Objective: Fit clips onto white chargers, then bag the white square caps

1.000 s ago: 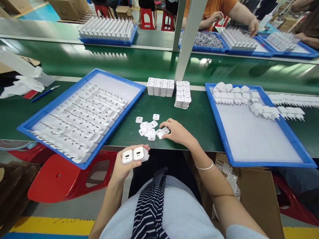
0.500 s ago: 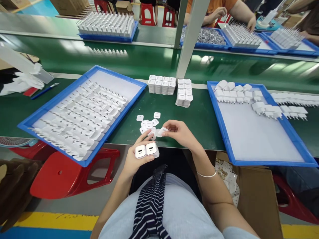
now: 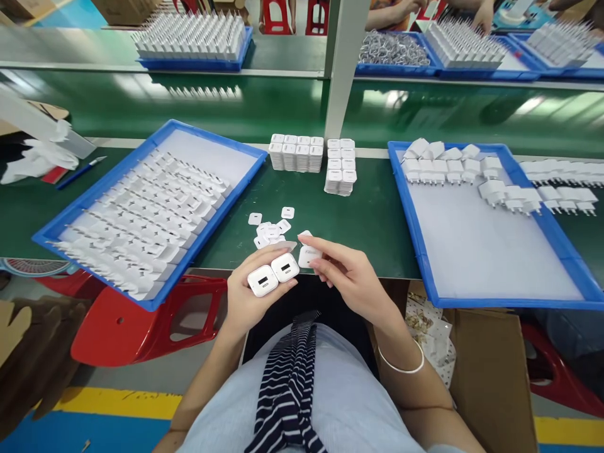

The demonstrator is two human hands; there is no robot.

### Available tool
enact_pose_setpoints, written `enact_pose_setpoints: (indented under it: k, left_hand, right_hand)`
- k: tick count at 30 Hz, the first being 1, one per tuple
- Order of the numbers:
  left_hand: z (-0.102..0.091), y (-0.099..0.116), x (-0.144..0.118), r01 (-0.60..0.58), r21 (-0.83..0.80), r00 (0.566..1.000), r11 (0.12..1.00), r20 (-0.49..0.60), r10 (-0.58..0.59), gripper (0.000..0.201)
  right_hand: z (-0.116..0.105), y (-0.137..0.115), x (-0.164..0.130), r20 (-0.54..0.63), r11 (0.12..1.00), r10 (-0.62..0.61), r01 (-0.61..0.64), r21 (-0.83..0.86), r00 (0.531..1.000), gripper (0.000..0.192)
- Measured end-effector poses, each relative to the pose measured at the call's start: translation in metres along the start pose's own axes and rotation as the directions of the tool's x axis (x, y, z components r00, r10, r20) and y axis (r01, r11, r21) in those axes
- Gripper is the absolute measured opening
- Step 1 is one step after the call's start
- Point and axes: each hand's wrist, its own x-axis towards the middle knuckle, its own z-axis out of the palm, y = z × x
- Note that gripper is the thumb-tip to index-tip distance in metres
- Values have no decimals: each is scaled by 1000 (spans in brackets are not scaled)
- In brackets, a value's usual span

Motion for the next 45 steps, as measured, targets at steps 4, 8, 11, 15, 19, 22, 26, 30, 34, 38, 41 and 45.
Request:
enact_pose_setpoints:
  k: [4,8,11,15,19,22,26,30,34,38,41,45]
  left_hand:
    - [1,7,4,-21,22,999,1000,44,20,45]
    - [0,11,6,-45,46,995,998,87,41,45]
    - [0,11,7,-75,29,990,997,118,71,42]
    - [1,10,7,-106,19,986,994,129,102,39]
    - [1,11,6,-123,47,983,991,145,115,39]
    - [1,13,6,-132,60,982,989,142,122,39]
    - [1,13,6,-142,75,980,987,152,130,38]
    - [1,13,5,-146,101,977,984,168,128,39]
    - [0,12,4,-146,132,976,980,180,121,39]
    - [-1,12,2,-146,135,974,980,190,119,39]
    - [-1,11,2,-149,128,973,980,197,122,39]
    - [1,10,1,-161,122,972,979,192,135,39]
  right_hand:
    - [-1,-4,-5,-2,995,-8,8,101,1000,30]
    - [0,-6,-1,51,981,-13,3,195,999,15]
    - [0,-7,3,106,969,25,-50,241,994,16]
    - [1,-4,5,155,959,61,-101,265,986,17]
    - [2,0,4,153,956,69,-110,272,986,18]
    - [3,1,4,138,961,73,-107,257,988,18]
    - [3,-1,4,142,968,93,-123,221,986,16]
    - [3,-4,3,144,960,154,-182,210,978,23]
    - [3,-6,3,136,931,229,-258,258,964,45]
    - [3,-5,4,161,915,263,-298,272,951,50]
    - [3,-5,5,180,909,275,-316,270,944,50]
    - [2,-6,5,189,907,284,-328,265,940,50]
